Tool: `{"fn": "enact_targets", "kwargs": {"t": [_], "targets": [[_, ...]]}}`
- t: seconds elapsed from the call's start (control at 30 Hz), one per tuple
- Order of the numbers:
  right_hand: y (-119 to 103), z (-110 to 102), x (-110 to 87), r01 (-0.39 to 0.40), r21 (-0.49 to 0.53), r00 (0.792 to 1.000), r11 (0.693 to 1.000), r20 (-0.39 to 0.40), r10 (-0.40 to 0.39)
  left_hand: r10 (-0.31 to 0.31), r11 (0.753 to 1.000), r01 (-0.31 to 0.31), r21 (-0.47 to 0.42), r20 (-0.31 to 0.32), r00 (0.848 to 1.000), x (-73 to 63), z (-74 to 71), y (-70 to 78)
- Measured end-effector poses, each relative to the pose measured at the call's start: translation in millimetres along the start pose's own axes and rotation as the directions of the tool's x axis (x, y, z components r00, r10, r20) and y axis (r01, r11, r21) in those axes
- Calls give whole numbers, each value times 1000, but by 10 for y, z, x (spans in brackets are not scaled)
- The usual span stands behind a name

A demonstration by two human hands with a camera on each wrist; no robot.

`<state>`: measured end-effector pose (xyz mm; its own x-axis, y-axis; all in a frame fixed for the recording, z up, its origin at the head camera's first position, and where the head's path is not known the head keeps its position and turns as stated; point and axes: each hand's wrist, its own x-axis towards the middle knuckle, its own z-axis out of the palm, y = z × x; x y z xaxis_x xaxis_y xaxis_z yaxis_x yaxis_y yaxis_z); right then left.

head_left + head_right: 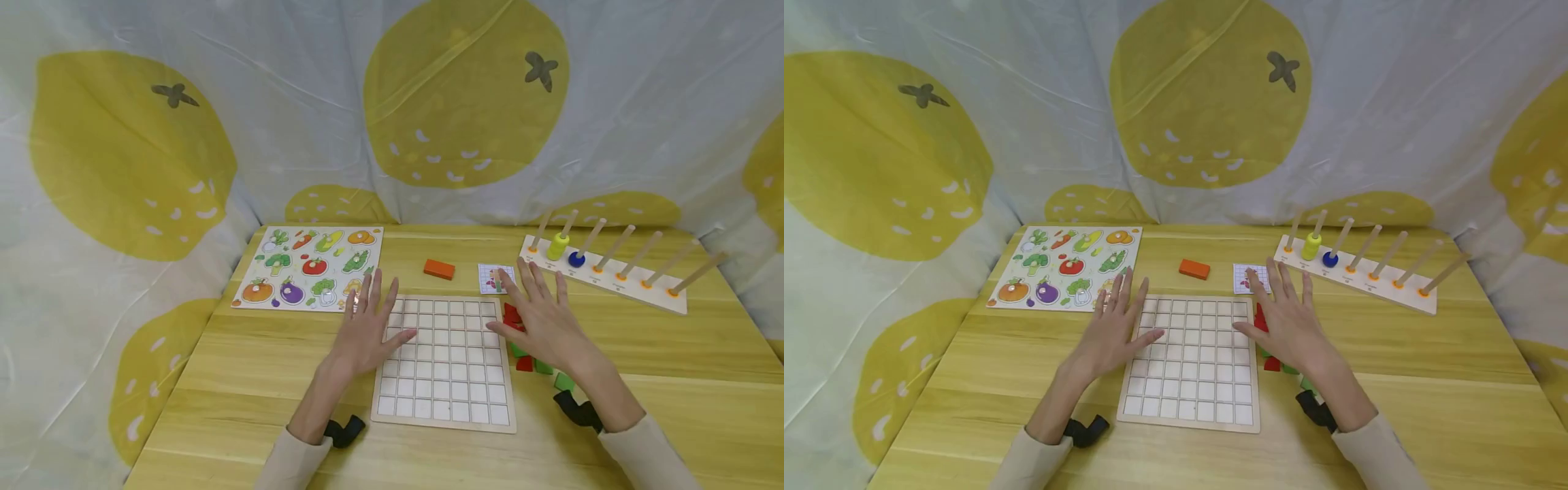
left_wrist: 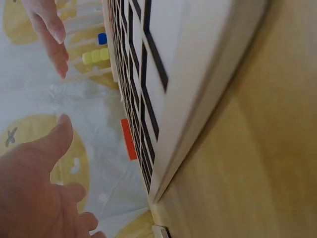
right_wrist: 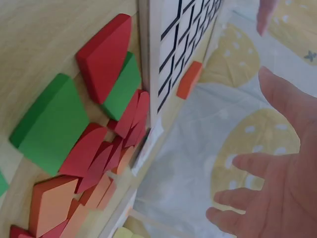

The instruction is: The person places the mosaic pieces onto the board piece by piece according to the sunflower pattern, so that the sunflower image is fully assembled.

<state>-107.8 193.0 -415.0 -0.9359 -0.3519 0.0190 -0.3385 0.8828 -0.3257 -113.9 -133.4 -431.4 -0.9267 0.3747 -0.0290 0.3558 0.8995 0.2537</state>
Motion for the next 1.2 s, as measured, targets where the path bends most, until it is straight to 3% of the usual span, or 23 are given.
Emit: {"fn": "enact_targets", "kwargs": {"t": [0.17,0.37,0.57,0.83,1.2], "targets": [[70,17,-57,8,17,1000,1000,0,-8,35,995,-21,-98,144,989,-126,75,71],[179,10,-141,-11,59,999,998,36,9,11,990,26,-135,260,966,-189,132,135],[399,7,-226,-22,166,995,986,102,5,-22,987,68,-144,305,952,-246,144,147],[678,2,-215,-33,343,996,939,85,4,-20,981,85,-177,339,941,-313,136,83],[897,-17,-178,-150,396,987,906,111,115,-21,978,93,-189,351,936,-328,154,38]]}}
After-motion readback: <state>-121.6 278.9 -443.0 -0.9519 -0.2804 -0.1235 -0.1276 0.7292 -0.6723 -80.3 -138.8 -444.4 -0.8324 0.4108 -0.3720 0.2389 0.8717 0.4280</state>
